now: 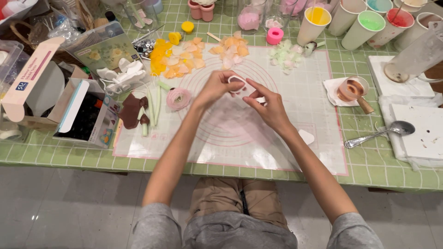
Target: The recorder is using a heart-shaped cutter to punch out shapes from a sheet of thin white material, likely wax, on a workbench in a craft studio.
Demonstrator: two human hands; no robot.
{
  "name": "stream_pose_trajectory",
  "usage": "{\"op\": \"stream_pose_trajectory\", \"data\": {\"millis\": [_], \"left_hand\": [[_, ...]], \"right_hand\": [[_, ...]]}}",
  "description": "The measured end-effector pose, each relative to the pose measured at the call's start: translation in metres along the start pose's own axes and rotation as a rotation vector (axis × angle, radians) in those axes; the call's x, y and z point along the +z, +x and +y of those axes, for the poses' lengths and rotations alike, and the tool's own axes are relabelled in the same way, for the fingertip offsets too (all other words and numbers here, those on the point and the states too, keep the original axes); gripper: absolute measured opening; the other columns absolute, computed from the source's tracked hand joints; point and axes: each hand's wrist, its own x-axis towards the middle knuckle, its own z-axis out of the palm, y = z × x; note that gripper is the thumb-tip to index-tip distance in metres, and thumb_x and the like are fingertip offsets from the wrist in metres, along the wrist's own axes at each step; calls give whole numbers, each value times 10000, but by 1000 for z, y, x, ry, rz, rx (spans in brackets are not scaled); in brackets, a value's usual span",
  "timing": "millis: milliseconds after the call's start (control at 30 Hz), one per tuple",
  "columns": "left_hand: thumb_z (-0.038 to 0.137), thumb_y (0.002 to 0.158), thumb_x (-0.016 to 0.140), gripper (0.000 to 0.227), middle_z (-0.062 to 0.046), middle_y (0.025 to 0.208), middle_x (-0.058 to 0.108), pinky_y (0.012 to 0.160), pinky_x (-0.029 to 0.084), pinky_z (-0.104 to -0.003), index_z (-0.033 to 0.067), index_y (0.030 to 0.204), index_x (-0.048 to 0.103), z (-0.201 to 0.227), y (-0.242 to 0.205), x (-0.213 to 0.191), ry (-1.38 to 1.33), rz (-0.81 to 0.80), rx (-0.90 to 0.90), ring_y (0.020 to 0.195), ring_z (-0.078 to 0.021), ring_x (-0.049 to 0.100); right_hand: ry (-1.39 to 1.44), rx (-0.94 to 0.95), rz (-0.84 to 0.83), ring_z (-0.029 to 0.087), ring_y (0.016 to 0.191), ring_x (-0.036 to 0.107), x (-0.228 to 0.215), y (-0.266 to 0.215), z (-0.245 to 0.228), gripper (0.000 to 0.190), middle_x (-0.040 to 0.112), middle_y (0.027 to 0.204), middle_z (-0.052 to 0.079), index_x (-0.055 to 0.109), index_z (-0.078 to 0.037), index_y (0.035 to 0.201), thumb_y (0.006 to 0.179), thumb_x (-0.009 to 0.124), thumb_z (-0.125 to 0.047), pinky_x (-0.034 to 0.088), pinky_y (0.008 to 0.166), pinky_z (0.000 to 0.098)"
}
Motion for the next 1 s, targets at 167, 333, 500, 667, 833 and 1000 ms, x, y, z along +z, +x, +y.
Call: {"op": "stream_pose_trajectory", "data": {"millis": [167, 333, 500, 667, 833, 1000], "left_hand": [[146, 1001, 698, 186, -54, 935, 724, 683, 544, -255, 21, 1137, 679, -16, -23, 55, -421, -129, 28, 778, -114, 669], [122, 1031, 659, 184, -69, 955, 701, 684, 524, -260, 11, 1177, 645, -13, -35, 98, -641, -193, -39, 812, -137, 673], [118, 1062, 616, 144, -56, 894, 659, 630, 484, -250, 17, 1165, 618, -4, -36, 120, -528, -284, -26, 747, -110, 629], [50, 1056, 543, 97, -56, 833, 640, 590, 453, -229, 28, 1141, 584, 15, -43, 128, -403, -293, -3, 686, -91, 597], [-46, 1001, 455, 198, -46, 847, 619, 595, 458, -243, 22, 1162, 548, 25, -47, 132, -388, -292, 4, 702, -104, 607], [20, 1041, 464, 229, -21, 862, 548, 594, 417, -239, 64, 1265, 481, 12, -44, 137, -404, -294, 5, 691, -90, 548]], "right_hand": [[19, -246, 136, 114, 855, 653, -23, -28, 7, 467, 734, 931, 57, 647, -85, 1406, 952, 755, -64, 528, 834, 271], [-67, -288, 150, 146, 846, 638, -48, -59, -4, 416, 721, 922, 55, 701, -75, 1332, 925, 753, -4, 508, 781, 282], [-80, -274, 203, 134, 838, 639, -60, -76, 6, 350, 702, 908, 45, 758, -75, 1230, 892, 771, 14, 506, 733, 270], [-35, -315, 212, 131, 897, 668, -64, -83, 9, 308, 699, 987, 50, 769, -85, 1173, 887, 771, 29, 541, 757, 257], [-17, -312, 202, 134, 894, 668, -64, -87, -2, 306, 682, 1000, 56, 776, -88, 1159, 870, 783, 14, 550, 749, 260], [91, -204, 223, 122, 961, 695, -72, -90, 1, 304, 720, 1033, 54, 734, -41, 1221, 917, 754, -31, 559, 864, 258]]}}
